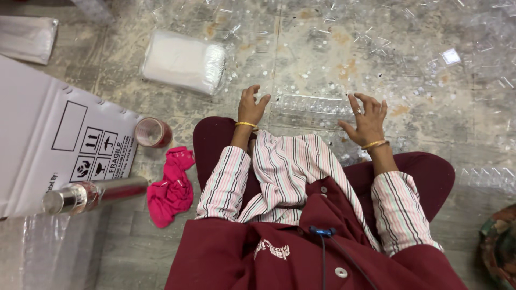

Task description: The person sits cross-legged on the floor and stacks clear plastic containers, picking up individual containers from the floor and fitting them together into a nested stack, occasionally reaching for containers beside them and handling a wrapped bundle of containers.

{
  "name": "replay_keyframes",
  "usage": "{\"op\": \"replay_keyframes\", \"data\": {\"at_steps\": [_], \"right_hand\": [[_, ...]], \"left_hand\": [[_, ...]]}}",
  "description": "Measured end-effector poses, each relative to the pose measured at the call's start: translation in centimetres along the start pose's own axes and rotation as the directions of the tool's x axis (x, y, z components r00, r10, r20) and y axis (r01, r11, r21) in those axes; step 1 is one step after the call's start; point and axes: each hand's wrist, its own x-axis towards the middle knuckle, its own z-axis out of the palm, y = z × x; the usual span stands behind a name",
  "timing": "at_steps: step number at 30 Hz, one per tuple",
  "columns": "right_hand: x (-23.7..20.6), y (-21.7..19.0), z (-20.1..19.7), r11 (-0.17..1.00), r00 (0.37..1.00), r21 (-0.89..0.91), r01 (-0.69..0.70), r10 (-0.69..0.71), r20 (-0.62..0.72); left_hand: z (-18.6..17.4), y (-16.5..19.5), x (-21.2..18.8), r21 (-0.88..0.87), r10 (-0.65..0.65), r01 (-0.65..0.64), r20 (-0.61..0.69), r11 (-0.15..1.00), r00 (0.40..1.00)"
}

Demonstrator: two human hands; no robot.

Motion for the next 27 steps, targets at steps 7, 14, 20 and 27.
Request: {"op": "replay_keyframes", "data": {"at_steps": [7, 14, 20, 27], "right_hand": [[-5.8, -3.9, -3.4, 0.999, 0.999, -0.04, -0.019, 0.021, 0.043], [-17.0, -7.2, -9.5, 0.945, 0.945, -0.194, -0.263, 0.293, 0.146], [-22.7, -9.5, -11.2, 0.938, 0.951, -0.196, -0.285, 0.302, 0.061], [-20.9, -11.8, -8.8, 0.88, 0.905, -0.288, -0.377, 0.417, 0.089]], "left_hand": [[0.7, -3.2, -0.5, 0.189, 0.249, -0.249, 0.024, 0.95, 0.968], [0.4, -5.2, -0.2, 0.121, 0.156, -0.184, 0.211, 0.976, 0.965], [-1.1, -4.5, -0.5, 0.187, 0.192, -0.269, 0.349, 0.945, 0.917], [-2.2, -3.8, 0.0, 0.259, 0.167, -0.278, 0.379, 0.925, 0.91]]}}
